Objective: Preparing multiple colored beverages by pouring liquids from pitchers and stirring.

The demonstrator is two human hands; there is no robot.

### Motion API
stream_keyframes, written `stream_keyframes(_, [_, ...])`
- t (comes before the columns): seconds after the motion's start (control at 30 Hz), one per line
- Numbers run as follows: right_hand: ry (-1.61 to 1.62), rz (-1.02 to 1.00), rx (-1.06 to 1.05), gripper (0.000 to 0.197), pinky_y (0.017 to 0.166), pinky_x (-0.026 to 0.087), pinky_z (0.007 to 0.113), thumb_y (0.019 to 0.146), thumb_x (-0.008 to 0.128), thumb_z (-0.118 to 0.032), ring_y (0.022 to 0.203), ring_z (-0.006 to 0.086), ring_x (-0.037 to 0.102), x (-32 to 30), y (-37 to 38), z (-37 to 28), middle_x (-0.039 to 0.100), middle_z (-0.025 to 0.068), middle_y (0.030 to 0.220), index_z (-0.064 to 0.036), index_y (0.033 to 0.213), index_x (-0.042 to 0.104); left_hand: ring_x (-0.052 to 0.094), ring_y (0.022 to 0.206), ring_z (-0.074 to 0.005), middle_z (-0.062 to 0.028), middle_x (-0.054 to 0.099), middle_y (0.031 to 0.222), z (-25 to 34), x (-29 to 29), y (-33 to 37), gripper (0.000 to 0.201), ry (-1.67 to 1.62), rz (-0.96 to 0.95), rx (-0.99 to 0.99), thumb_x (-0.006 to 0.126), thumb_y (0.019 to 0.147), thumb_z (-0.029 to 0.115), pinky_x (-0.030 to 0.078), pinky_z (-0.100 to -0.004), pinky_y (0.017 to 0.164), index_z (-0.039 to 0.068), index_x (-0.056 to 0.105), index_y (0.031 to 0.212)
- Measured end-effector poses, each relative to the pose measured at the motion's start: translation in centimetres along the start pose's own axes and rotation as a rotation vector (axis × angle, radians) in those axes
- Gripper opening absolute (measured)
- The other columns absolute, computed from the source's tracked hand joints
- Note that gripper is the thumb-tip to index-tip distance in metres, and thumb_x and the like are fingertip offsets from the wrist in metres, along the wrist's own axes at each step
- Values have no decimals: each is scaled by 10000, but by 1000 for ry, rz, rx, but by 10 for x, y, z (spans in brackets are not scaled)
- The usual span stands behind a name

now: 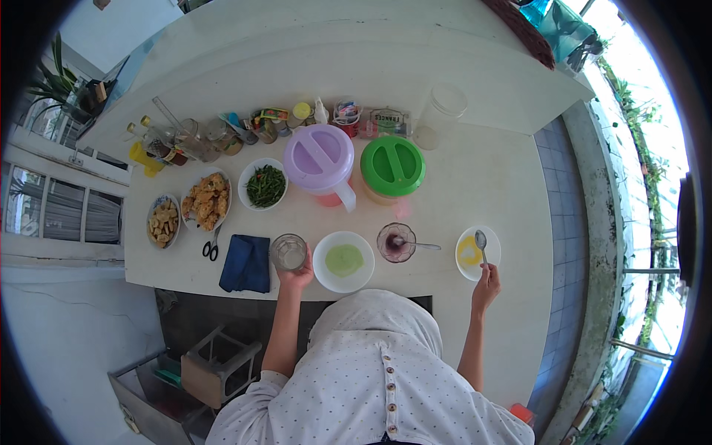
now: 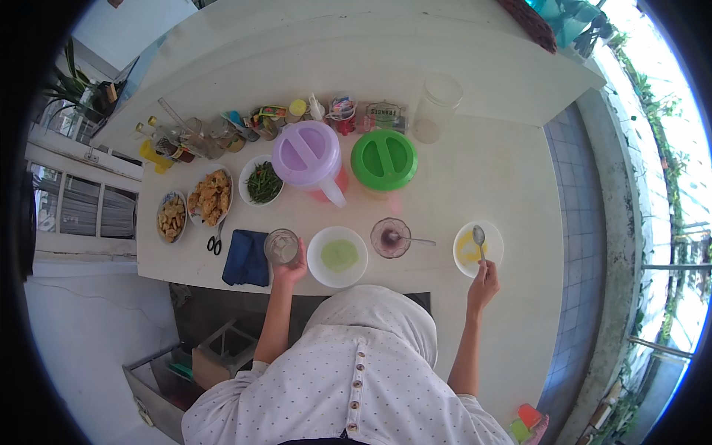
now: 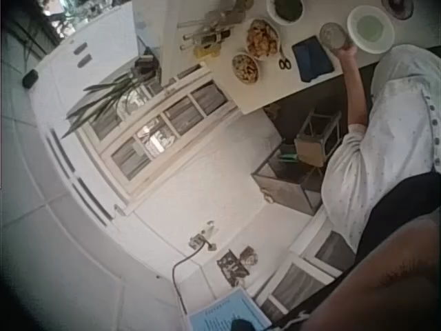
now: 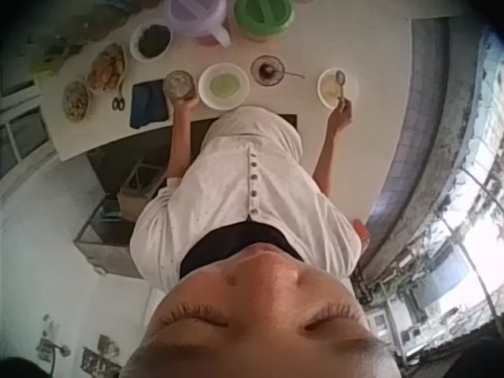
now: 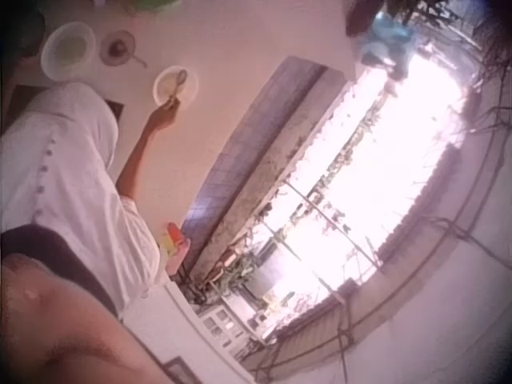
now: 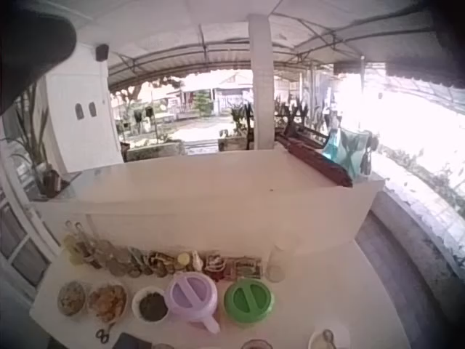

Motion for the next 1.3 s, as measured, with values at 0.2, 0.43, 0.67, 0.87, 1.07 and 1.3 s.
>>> stream_keyframes(0.2, [146,-528,-141,114,435,353,302,790,494,-109,430,170,478,49,-37,-87,499,80,523,-20,754,555,587,898,-296,-133,601,945,-4,2,-6,378,-13,13,31,571,757,326,526,-373,743,36,568,999])
stream_keyframes(0.43, [-149,-753,-551,127,464,438,426,815,498,-206,526,326,569,127,-98,-122,572,135,581,-90,783,539,587,901,-294,-120,599,958,-2,-14,-16,384,38,35,44,573,760,365,528,-376,746,62,570,996])
stream_keyframes(0.67, [-320,-737,-542,157,449,428,441,830,481,-237,499,349,557,142,-110,-110,565,152,567,-96,785,535,585,909,-260,-114,548,1058,-13,-15,-45,593,173,133,124,254,843,556,522,-362,729,89,468,1138])
stream_keyframes(0.87, [-246,-693,-332,180,493,433,436,810,500,-220,560,353,571,144,-116,-100,570,163,580,-75,751,589,555,956,-253,-94,522,1095,-15,-11,-63,566,313,218,64,271,831,547,504,-351,768,112,485,1123])
stream_keyframes(1.07, [-73,-698,-138,184,500,419,383,793,512,-202,550,335,566,142,-124,-91,561,167,596,-52,758,613,546,946,-284,-154,501,1075,4,1,-52,703,405,151,-7,321,793,628,480,-372,802,55,416,1190])
stream_keyframes(1.3, [120,-633,22,193,543,415,308,793,516,-180,536,202,553,137,-140,-82,547,136,595,-8,751,594,564,818,-319,-148,521,898,15,25,-29,898,644,185,16,473,668,710,500,-362,701,-4,348,1198])
Point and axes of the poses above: each hand's wrist, its own y-axis towards the middle knuckle, its own x-axis out of the palm, z = x × y, the point moved 4 cm from there along y, towards the middle knuckle
